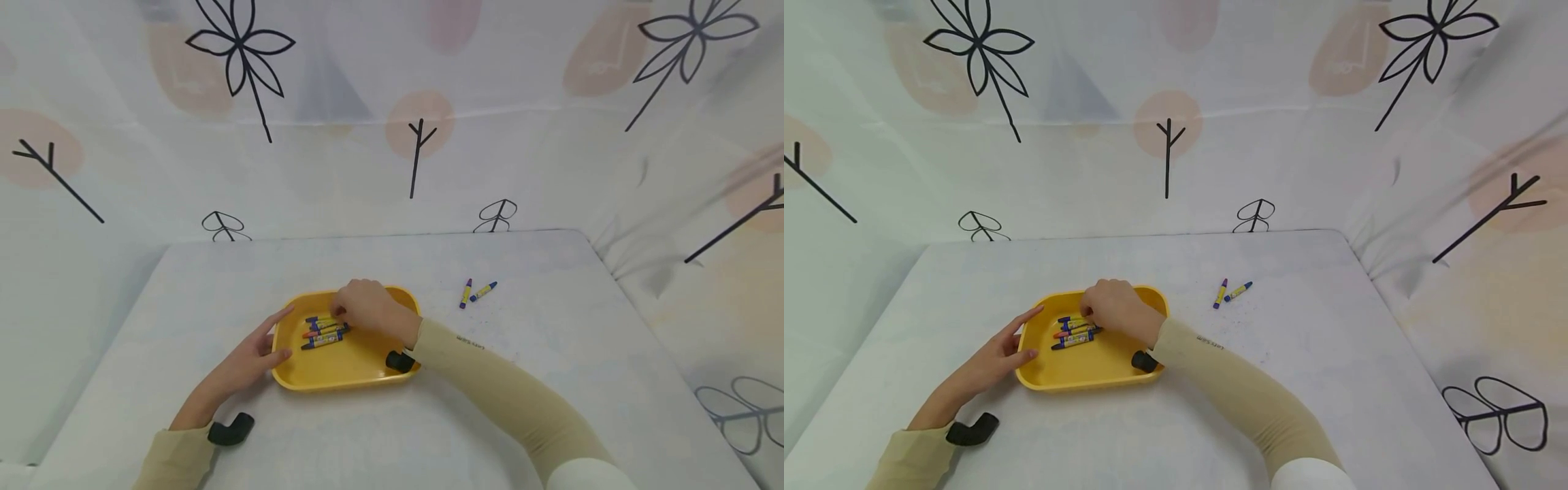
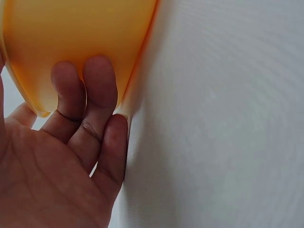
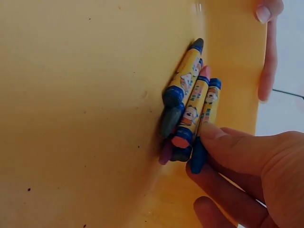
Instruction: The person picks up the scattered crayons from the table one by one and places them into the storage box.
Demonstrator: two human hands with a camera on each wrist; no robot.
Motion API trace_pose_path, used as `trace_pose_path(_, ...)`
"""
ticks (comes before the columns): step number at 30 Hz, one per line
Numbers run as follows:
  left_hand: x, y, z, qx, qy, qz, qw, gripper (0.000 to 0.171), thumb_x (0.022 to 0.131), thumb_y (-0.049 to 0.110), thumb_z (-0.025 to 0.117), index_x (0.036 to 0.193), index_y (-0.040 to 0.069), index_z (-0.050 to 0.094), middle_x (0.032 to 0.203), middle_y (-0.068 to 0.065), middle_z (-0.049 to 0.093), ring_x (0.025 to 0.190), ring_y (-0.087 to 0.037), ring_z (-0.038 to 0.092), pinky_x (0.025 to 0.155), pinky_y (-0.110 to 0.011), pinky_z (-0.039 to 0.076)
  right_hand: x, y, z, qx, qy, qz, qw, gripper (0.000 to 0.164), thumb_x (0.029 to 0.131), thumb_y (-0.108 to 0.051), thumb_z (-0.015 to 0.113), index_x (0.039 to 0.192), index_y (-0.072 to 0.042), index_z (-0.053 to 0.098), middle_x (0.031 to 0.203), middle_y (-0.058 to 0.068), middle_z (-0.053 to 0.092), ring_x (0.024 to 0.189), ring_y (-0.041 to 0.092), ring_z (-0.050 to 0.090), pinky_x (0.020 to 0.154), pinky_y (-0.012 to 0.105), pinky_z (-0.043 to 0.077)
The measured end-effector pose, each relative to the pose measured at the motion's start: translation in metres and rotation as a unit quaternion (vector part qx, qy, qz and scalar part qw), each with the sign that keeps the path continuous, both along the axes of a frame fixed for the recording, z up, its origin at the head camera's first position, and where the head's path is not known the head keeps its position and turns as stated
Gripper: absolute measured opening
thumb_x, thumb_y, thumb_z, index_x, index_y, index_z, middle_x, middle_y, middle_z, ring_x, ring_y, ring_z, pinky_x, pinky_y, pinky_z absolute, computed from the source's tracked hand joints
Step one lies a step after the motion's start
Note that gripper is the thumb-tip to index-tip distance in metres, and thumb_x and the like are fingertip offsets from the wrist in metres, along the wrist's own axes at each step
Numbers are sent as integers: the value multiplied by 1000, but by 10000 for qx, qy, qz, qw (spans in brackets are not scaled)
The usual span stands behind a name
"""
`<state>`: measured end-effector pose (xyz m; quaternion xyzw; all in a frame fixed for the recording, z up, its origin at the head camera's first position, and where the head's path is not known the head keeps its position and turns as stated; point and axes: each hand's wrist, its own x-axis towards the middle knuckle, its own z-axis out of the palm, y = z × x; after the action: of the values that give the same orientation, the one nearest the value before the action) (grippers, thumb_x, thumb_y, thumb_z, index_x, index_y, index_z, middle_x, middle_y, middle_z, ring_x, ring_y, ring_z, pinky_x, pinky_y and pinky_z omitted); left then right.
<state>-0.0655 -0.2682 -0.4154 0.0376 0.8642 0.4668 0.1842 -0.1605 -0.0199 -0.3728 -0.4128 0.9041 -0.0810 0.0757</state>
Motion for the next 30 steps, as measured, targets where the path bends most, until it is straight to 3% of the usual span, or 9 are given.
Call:
trace_pose_path(4,0,0,0,51,-16,-13,10000,77,96,28,68,158,35,23,118,-14,66,88,-21,62,80,-38,45,-3,1,-3,-93,-207,-54,9997,15,95,-25,69,107,-22,78,100,-10,73,82,5,61,70,20,49)
trace_pose_path(7,-1,0,0,86,-56,0,9999,77,96,28,68,158,36,23,118,-14,66,87,-22,62,78,-38,45,-6,4,-3,-335,-694,-167,9969,17,94,-24,72,109,-21,78,102,-10,72,87,5,61,76,21,49)
trace_pose_path(12,-1,-1,-1,48,-47,-3,10000,76,96,27,68,158,35,24,112,-13,66,84,-23,62,77,-38,44,-8,18,8,-999,-1488,-338,9832,20,92,-17,73,111,-16,77,106,-8,73,96,6,64,83,22,49)
trace_pose_path(15,-1,-1,0,-32,-27,-13,10000,77,96,28,68,158,35,24,113,-13,66,85,-22,61,77,-38,44,-11,34,16,-1397,-1692,-433,9747,21,93,-13,72,114,-13,76,108,-6,73,99,8,65,86,24,50)
trace_pose_path(21,-1,-1,0,-89,-45,-15,9999,78,95,30,69,158,36,23,112,-11,66,85,-21,61,77,-38,44,-24,87,24,-2096,-1493,-594,9645,19,94,-9,69,112,-7,75,107,2,73,97,14,66,85,29,53)
trace_pose_path(26,-2,-2,0,-36,-104,33,9999,78,95,28,69,157,37,24,107,-11,66,83,-22,60,76,-38,43,-34,144,14,-2304,-1438,-1339,9531,20,92,-9,71,112,-9,74,108,6,72,98,16,65,86,34,54)
trace_pose_path(30,-2,-1,0,-47,-123,40,9999,78,95,27,69,158,36,23,108,-11,66,83,-22,60,75,-37,43,-37,189,0,-2162,-1376,-1990,9459,23,92,-10,72,115,-6,73,112,10,71,100,21,64,87,40,54)
